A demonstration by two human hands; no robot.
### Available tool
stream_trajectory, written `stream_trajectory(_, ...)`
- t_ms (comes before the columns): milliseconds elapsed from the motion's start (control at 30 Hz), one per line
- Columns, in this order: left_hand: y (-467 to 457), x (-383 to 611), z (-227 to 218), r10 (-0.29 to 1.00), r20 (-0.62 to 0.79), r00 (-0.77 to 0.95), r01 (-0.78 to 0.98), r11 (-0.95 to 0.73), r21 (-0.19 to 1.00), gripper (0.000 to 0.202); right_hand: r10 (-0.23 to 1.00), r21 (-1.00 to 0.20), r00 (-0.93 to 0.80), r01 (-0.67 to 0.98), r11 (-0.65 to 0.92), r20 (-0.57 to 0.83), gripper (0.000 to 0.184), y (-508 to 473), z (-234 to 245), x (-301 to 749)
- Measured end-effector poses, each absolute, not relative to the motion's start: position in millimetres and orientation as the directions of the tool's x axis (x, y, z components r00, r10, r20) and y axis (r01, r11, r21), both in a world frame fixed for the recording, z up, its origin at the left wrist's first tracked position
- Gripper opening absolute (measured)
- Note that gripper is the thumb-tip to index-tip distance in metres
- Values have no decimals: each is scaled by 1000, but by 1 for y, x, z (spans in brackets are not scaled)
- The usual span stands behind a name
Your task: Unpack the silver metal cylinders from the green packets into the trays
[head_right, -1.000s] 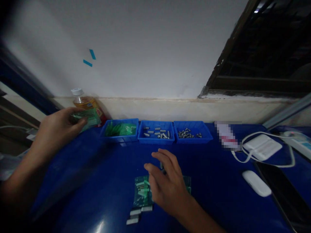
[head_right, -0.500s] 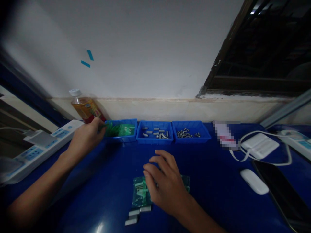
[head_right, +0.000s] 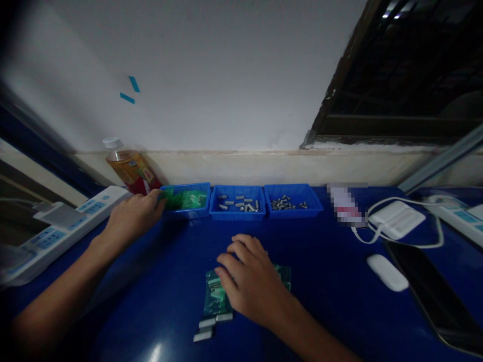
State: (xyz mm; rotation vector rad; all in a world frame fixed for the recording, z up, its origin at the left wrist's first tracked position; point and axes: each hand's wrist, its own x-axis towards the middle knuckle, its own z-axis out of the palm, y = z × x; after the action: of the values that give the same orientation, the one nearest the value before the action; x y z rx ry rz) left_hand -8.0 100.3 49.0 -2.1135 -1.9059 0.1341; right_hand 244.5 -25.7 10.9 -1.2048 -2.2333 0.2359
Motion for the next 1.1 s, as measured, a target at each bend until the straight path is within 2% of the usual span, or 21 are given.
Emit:
stream_trajectory(100, 101, -18, 61, 973, 216, 84, 964, -24, -264, 43, 815, -420, -457, 701, 577, 356, 18, -28, 11, 244)
stream_trajectory(200, 102, -26, 68, 946, 300, 120, 961, -35, -275, 43, 810, -425, -481, 690, 586, 336, 19, -28, 12, 244)
stream_trajectory(367, 111, -23, 55, 977, 176, 117, 979, -84, -184, 33, 802, -421, -493, 682, 597, 339, 20, -28, 10, 245)
stream_trajectory(600, 116, -4, 46, 956, 270, 115, 990, -87, -113, 41, 789, -409, -505, 675, 614, 350, 20, -28, 9, 244)
stream_trajectory(767, 103, 4, 70, 890, 449, 73, 985, -135, 109, 45, 785, -418, -509, 665, 619, 353, 20, -29, 8, 245)
stream_trajectory(867, 107, 6, 72, 927, 346, 144, 911, -261, 320, 55, 788, -423, -512, 665, 616, 342, 20, -30, 7, 246)
stream_trajectory(933, 116, 6, 65, 955, 240, 176, 860, -268, 434, 61, 792, -429, -512, 665, 611, 333, 21, -31, 7, 246)
stream_trajectory(1000, 124, 8, 54, 970, 180, 162, 885, -224, 407, 56, 797, -433, -519, 670, 603, 308, 21, -31, 9, 246)
stream_trajectory(1100, 127, 14, 41, 968, 134, 214, 955, -236, 178, 43, 792, -427, -564, 673, 604, 233, 22, -31, 13, 247)
